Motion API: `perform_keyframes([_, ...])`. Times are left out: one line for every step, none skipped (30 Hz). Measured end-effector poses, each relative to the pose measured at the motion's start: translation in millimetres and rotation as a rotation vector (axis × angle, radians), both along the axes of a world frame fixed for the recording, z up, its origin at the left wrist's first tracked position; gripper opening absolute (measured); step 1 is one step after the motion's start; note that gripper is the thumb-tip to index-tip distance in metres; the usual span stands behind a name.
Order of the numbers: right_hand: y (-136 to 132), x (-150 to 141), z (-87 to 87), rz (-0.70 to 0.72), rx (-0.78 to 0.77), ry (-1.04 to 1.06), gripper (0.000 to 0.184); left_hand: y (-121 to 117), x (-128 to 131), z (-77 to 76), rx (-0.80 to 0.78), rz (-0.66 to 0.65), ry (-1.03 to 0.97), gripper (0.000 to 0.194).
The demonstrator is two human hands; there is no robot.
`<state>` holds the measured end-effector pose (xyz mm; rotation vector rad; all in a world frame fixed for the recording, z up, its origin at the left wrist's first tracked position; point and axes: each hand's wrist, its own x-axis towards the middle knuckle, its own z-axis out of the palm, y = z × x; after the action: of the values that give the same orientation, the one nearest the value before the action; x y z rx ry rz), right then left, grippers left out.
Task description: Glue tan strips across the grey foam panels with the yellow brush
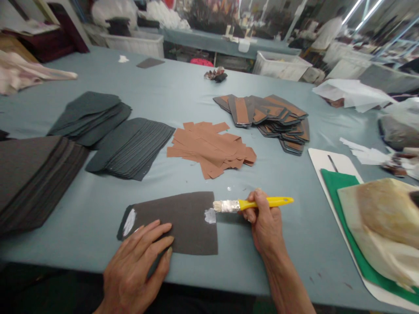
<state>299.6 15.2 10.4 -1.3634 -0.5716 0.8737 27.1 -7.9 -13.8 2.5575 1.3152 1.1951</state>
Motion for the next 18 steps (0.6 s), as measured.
perform_keyframes([-0.2,0.1,-0.4,0.001,0.001,-0.003,0.052,0.0,0.0,-0.1,-0.002,0.002,0.001,0.017])
perform_keyframes([-0.3,0.3,-0.8,0.002,0.002,-0.005,0.052,-0.1,-0.1,0.0,-0.004,0.003,0.002,0.017])
perform_keyframes([-0.6,0.4,-1.1,0.003,0.003,-0.008,0.052,-0.2,-0.2,0.1,-0.006,0.003,0.004,0.017])
perform_keyframes([-0.8,0.6,-1.4,0.005,0.004,-0.009,0.052,-0.3,-0.3,0.3,-0.009,0.003,0.005,0.018])
perform_keyframes([-1.0,0.7,-1.6,0.007,0.005,-0.011,0.051,-0.3,-0.3,0.5,-0.011,0.0,0.008,0.018])
perform_keyframes([-1.2,0.8,-1.7,0.009,0.006,-0.013,0.051,-0.4,-0.4,0.8,-0.013,-0.002,0.011,0.018])
perform_keyframes([-1.3,0.9,-1.7,0.009,0.008,-0.016,0.051,-0.5,-0.5,1.0,-0.014,-0.004,0.014,0.018])
perform_keyframes([-1.4,1.0,-1.7,0.009,0.009,-0.018,0.05,-0.6,-0.5,1.2,-0.014,-0.005,0.014,0.018])
perform_keyframes([-1.3,1.0,-1.6,0.009,0.011,-0.02,0.05,-0.6,-0.5,1.4,-0.014,-0.006,0.014,0.018])
perform_keyframes([-1.1,0.9,-1.5,0.008,0.012,-0.023,0.05,-0.7,-0.5,1.5,-0.012,-0.006,0.014,0.018])
perform_keyframes([-0.9,0.8,-1.3,0.008,0.013,-0.024,0.05,-0.7,-0.4,1.5,-0.012,-0.005,0.014,0.018])
perform_keyframes([-0.6,0.6,-1.2,0.009,0.014,-0.026,0.05,-0.8,-0.4,1.4,-0.011,-0.003,0.013,0.018])
perform_keyframes([-0.4,0.4,-1.0,0.01,0.015,-0.027,0.049,-0.9,-0.4,1.3,-0.011,-0.002,0.013,0.018])
perform_keyframes([-0.2,0.1,-0.8,0.01,0.017,-0.028,0.049,-1.0,-0.4,1.2,-0.012,-0.001,0.014,0.018])
perform_keyframes([-0.1,-0.2,-0.7,0.01,0.019,-0.03,0.049,-1.1,-0.4,1.1,-0.014,-0.001,0.016,0.018])
perform_keyframes([-0.1,-0.4,-0.6,0.009,0.022,-0.033,0.049,-1.1,-0.5,1.1,-0.017,-0.002,0.016,0.018])
perform_keyframes([-0.1,-0.8,-0.4,0.008,0.025,-0.035,0.049,-1.1,-0.6,1.1,-0.018,-0.005,0.017,0.018])
perform_keyframes([-0.1,-1.1,-0.3,0.007,0.028,-0.037,0.049,-1.1,-0.7,1.2,-0.019,-0.009,0.018,0.018])
